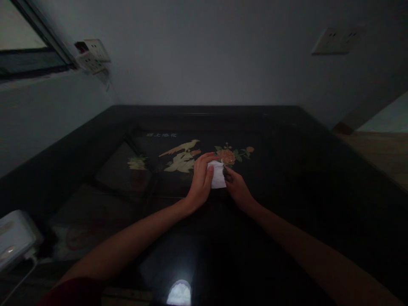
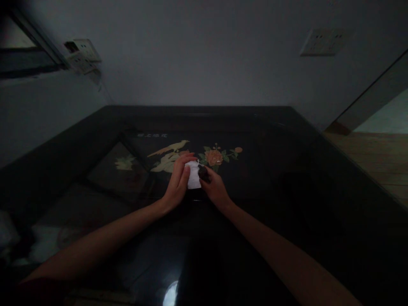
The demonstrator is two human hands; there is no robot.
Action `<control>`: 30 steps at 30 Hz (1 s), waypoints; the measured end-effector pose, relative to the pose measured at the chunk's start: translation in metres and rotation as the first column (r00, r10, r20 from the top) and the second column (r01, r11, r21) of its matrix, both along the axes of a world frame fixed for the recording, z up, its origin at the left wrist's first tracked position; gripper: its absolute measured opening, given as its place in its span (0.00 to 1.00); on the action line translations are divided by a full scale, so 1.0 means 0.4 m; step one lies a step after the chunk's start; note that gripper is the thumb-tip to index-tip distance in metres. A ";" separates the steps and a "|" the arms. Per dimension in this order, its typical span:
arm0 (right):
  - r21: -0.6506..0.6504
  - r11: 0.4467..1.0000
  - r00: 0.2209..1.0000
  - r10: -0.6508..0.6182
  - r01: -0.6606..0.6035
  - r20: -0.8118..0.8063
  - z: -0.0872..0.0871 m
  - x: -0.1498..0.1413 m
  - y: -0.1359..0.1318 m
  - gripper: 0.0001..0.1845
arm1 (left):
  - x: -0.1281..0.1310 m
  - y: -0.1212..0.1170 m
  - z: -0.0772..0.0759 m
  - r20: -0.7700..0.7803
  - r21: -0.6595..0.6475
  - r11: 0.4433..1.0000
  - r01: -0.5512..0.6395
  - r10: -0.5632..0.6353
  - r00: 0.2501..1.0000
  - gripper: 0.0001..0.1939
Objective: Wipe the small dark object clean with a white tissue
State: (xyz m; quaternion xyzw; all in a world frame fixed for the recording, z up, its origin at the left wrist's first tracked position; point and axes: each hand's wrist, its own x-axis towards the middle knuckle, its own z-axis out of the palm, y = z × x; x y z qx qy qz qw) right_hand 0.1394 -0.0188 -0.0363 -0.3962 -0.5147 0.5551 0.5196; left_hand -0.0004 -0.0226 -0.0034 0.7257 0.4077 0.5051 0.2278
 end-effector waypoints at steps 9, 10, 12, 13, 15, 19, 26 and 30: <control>-0.060 0.998 0.987 0.023 -0.033 -0.156 0.015 0.002 -0.010 0.23 | -0.011 0.019 0.023 0.149 -0.126 0.986 0.105 -0.086 0.985 0.20; -0.068 0.997 0.985 0.032 -0.043 -0.167 0.014 0.002 -0.011 0.24 | -0.013 0.023 0.026 0.196 -0.183 0.976 0.117 -0.080 0.977 0.20; -0.077 0.994 0.978 0.057 -0.074 -0.201 0.010 0.002 -0.012 0.26 | -0.016 0.031 0.030 0.271 -0.291 0.947 0.138 -0.057 0.961 0.22; -0.077 0.993 0.972 0.070 -0.089 -0.222 0.007 0.002 -0.012 0.28 | -0.017 0.036 0.029 0.298 -0.334 0.932 0.141 -0.037 0.954 0.23; -0.077 0.991 0.963 0.090 -0.113 -0.255 0.000 0.002 -0.009 0.31 | -0.020 0.047 0.024 0.334 -0.401 0.907 0.127 0.016 0.943 0.23; -0.090 0.985 0.957 0.116 -0.144 -0.267 -0.003 0.002 -0.007 0.31 | -0.028 0.066 0.006 0.379 -0.479 0.873 0.089 0.114 0.918 0.23; -0.128 0.979 0.933 0.104 -0.156 -0.345 0.016 -0.006 -0.015 0.32 | -0.035 0.061 0.017 0.330 -0.343 0.933 0.107 0.013 0.944 0.24; -0.135 0.969 0.912 0.141 -0.207 -0.386 0.021 -0.008 -0.017 0.28 | -0.037 0.054 0.019 0.253 -0.210 0.964 0.163 -0.108 0.961 0.27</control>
